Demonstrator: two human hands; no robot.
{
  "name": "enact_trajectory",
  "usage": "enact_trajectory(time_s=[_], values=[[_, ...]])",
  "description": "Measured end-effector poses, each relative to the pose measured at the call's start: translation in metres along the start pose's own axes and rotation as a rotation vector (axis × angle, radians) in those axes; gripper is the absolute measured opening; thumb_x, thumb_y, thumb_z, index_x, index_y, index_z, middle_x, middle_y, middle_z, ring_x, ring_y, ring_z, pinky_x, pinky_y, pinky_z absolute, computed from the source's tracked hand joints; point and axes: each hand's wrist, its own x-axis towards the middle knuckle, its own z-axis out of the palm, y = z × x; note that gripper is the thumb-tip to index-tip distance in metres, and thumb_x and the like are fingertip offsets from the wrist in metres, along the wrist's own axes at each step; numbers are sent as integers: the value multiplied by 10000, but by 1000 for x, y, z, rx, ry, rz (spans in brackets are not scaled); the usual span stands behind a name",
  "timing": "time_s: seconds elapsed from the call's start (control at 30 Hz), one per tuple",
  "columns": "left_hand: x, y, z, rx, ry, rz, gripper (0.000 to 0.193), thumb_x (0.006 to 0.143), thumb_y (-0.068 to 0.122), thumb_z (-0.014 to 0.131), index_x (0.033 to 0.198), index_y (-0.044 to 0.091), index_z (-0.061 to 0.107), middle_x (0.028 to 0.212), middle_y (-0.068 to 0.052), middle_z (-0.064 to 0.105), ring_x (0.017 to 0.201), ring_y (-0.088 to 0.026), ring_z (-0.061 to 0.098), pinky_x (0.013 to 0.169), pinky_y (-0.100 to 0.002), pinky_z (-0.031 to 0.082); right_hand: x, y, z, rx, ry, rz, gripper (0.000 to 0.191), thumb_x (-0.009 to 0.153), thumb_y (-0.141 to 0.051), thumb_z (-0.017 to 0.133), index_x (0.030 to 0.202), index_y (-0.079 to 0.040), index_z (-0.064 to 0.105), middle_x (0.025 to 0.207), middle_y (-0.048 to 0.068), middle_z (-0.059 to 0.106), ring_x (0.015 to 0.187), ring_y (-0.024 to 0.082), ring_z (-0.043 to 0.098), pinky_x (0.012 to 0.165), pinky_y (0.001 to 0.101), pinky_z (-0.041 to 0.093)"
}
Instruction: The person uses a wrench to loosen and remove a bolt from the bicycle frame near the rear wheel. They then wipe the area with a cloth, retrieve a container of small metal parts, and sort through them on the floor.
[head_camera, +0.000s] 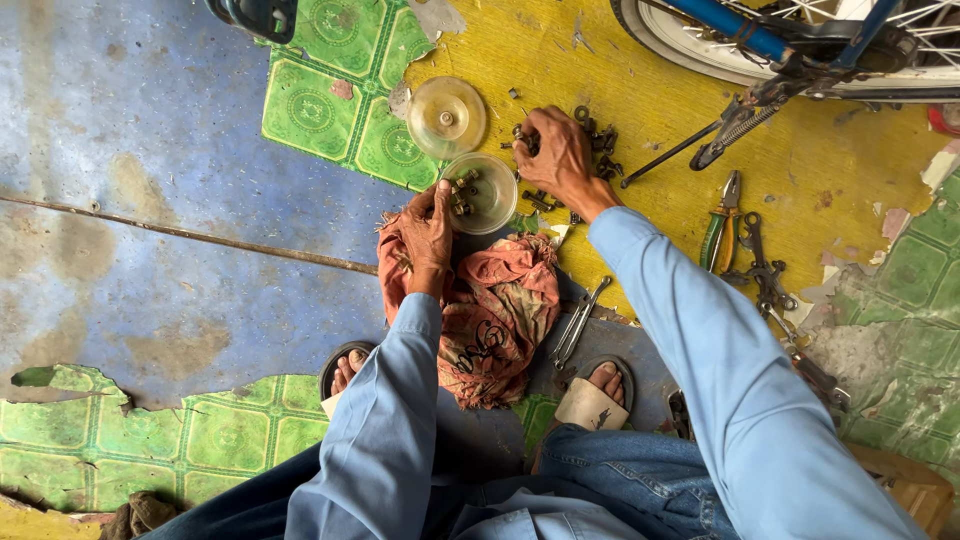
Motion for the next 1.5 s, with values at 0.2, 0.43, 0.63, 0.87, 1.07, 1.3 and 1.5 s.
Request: enact_trajectory(time_s=[0.2, 0.43, 0.63, 0.87, 1.07, 1.3, 1.5], values=[[-3, 3, -2, 3, -12, 31, 567, 956, 528, 643, 1080, -9, 778, 877, -126, 758, 842, -194, 695, 797, -343, 530, -19, 5, -13, 466, 57, -193, 158, 933, -88, 637, 1068, -6, 628, 880, 123, 708, 780, 188, 709, 711, 341, 624], [-5, 5, -4, -33, -15, 26, 579, 953, 527, 652, 1107, -18, 772, 887, -113, 767, 847, -187, 686, 798, -340, 531, -33, -18, -18, 474, -73, -170, 169, 941, -127, 620, 1069, -29, 672, 872, 122, 733, 686, 180, 683, 602, 357, 590], [-6, 7, -4, -42, -31, 20, 586, 946, 528, 654, 1153, -11, 757, 949, -123, 796, 898, -185, 708, 842, -335, 537, -24, 10, -8, 393, 42, -61, 144, 1036, -165, 571, 1121, -72, 641, 983, 118, 678, 826, 208, 682, 653, 367, 608], [-3, 4, -2, -52, -20, 3, 571, 939, 513, 670, 1154, -9, 761, 1000, -139, 797, 950, -209, 731, 894, -348, 543, -19, 51, -26, -24, -115, 120, 677, 954, -329, 744, 1514, -51, 486, 1477, 238, 473, 1376, 395, 409, 1146, 593, 385], [-1, -1, -1, -74, -23, 9, 550, 939, 471, 686, 1172, -23, 749, 1009, -147, 798, 960, -210, 735, 906, -341, 545, -31, 31, -20, -89, -204, 49, 915, 747, -433, 906, 1480, -60, 507, 1505, 278, 347, 1376, 471, 322, 1112, 576, 362], [-3, -2, -3, -108, -51, 22, 493, 907, 342, 712, 1206, -50, 717, 1012, -155, 790, 952, -199, 722, 889, -318, 538, -32, 37, -14, -116, -198, 53, 751, 744, -354, 892, 1366, -41, 610, 1395, 225, 443, 1310, 430, 414, 1071, 550, 443], [-4, 1, -6, -112, -72, -1, 423, 865, 224, 672, 1190, -42, 726, 1007, -145, 789, 932, -189, 722, 879, -302, 534, -37, 46, -15, -109, -177, 66, 629, 803, -285, 845, 1342, -37, 636, 1339, 208, 489, 1247, 408, 477, 1035, 532, 496]])
